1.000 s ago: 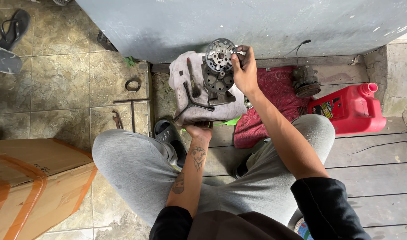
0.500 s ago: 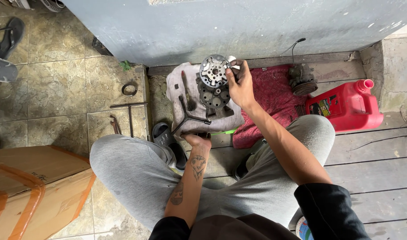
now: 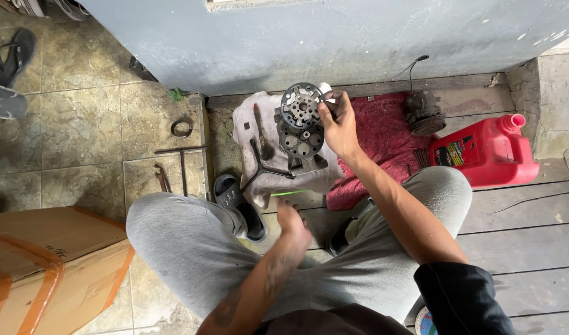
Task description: Disassembling and inspecting an automotive air conditioning compressor
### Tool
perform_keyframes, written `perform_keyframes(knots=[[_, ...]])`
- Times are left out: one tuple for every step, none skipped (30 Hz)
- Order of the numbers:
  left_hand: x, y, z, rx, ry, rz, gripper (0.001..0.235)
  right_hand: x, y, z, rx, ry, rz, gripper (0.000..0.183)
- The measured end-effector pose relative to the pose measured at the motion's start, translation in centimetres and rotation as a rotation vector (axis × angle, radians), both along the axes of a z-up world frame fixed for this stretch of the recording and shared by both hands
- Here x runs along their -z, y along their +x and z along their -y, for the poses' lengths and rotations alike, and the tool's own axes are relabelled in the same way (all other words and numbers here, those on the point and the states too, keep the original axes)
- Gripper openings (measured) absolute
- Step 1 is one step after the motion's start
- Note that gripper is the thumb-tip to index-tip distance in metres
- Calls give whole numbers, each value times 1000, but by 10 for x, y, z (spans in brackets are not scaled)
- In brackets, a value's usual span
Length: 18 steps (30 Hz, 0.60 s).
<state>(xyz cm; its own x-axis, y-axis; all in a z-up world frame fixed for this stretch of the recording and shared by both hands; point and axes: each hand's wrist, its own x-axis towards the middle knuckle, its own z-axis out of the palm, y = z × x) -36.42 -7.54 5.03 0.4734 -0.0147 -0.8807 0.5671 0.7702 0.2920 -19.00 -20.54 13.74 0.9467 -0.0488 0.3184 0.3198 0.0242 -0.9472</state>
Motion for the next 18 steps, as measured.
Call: perform_keyframes(knots=[[-32, -3, -1, 2, 2, 4, 86, 0, 0, 0, 2, 2, 4, 10], [-64, -7, -1, -10, 95, 130, 54, 1, 0, 0, 2, 16, -12, 9], [-96, -12, -2, -22, 188, 254, 24, 2, -1, 0, 2, 31, -31, 9], [-119, 7, -10, -20, 191, 255, 24, 2, 0, 2, 4, 33, -30, 9], [-141, 24, -19, 89, 442, 628, 24, 4, 0, 4, -7, 28, -43, 9], [-164, 42, -28, 204, 690, 1002, 27, 5, 0, 5, -19, 24, -55, 9], [-162, 66, -37, 202, 688, 1008, 27, 2, -2, 3, -17, 21, -50, 9], [-161, 90, -46, 372, 1005, 1043, 30, -1, -5, 1, -8, 35, -66, 8], [-160, 113, -55, 542, 1326, 1055, 38, -4, -7, -1, -1, 50, -81, 7], [-150, 135, -57, 537, 1326, 1058, 38, -4, -7, 0, -2, 48, -76, 7], [-141, 157, -61, 694, 1396, 998, 46, -4, -6, 0, 5, 63, -86, 7], [-131, 179, -64, 850, 1461, 929, 56, -3, -4, -1, 12, 78, -95, 8], [-135, 186, -67, 846, 1463, 930, 56, 0, -3, 0, 10, 77, -91, 8], [-139, 192, -69, 838, 1401, 965, 43, 3, 0, 0, 15, 104, -109, 8], [-143, 198, -70, 834, 1336, 999, 32, 7, 0, 2, 23, 132, -130, 8], [-136, 203, -70, 837, 1335, 1001, 32, 5, 0, 0, 26, 133, -130, 8], [-128, 207, -68, 790, 1281, 1005, 27, 3, -1, 0, 26, 142, -142, 9], [-120, 212, -66, 744, 1226, 1008, 22, 2, -1, -1, 26, 151, -154, 9]])
